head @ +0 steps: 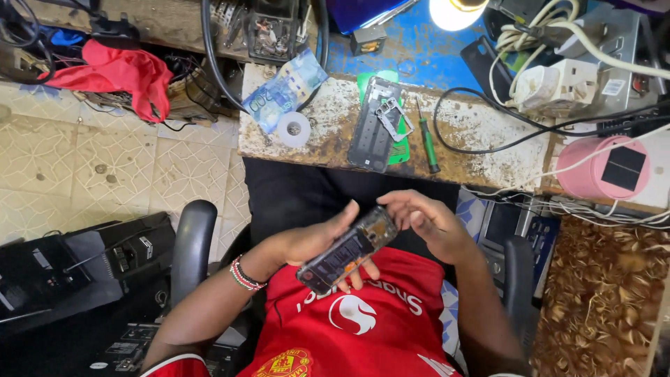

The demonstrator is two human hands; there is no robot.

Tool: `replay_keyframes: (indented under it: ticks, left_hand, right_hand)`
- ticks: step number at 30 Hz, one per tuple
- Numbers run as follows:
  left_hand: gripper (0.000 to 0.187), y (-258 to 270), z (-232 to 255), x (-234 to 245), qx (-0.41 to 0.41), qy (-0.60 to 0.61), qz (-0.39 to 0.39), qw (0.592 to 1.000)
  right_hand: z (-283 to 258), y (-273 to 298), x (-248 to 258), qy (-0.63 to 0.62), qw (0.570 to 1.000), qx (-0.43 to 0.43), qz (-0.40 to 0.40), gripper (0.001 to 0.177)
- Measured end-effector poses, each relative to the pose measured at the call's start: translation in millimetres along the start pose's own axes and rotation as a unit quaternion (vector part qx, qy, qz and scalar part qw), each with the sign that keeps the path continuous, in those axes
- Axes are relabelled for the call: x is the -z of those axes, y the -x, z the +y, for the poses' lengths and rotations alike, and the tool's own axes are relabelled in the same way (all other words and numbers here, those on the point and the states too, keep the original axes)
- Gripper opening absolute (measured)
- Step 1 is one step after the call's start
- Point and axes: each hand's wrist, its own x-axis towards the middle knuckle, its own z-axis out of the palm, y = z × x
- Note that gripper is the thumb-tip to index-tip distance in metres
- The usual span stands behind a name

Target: Disassembling a smartphone using a small prying tool to disconnect internal components at a repair bench.

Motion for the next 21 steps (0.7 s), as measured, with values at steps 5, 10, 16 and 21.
replay_keyframes:
  ticks: [5,10,16,21]
  left_hand:
    - [0.098,4,5,-16,-0.037,-0.029,0.017,0.999]
    - [0.123,35,16,3,-0.292,-0.011,-0.028,0.956]
    - [0.061,-16,-32,-8,-0.491,-0.105,0.252,0.827]
    - [0.049,6,10,-106,-0.465,-0.053,0.180,0.865]
  right_hand:
    - [-11,-9,-2,-0.029,0.997,0.050,-0.060,0.049]
    - [14,10,-30,-0.277,0.943,0.067,0.169,0.039]
    - [-17,28,-72,-0.311,0.928,0.108,0.177,0.050]
    - [-36,59,-80,-0.327,0.928,0.103,0.143,0.054]
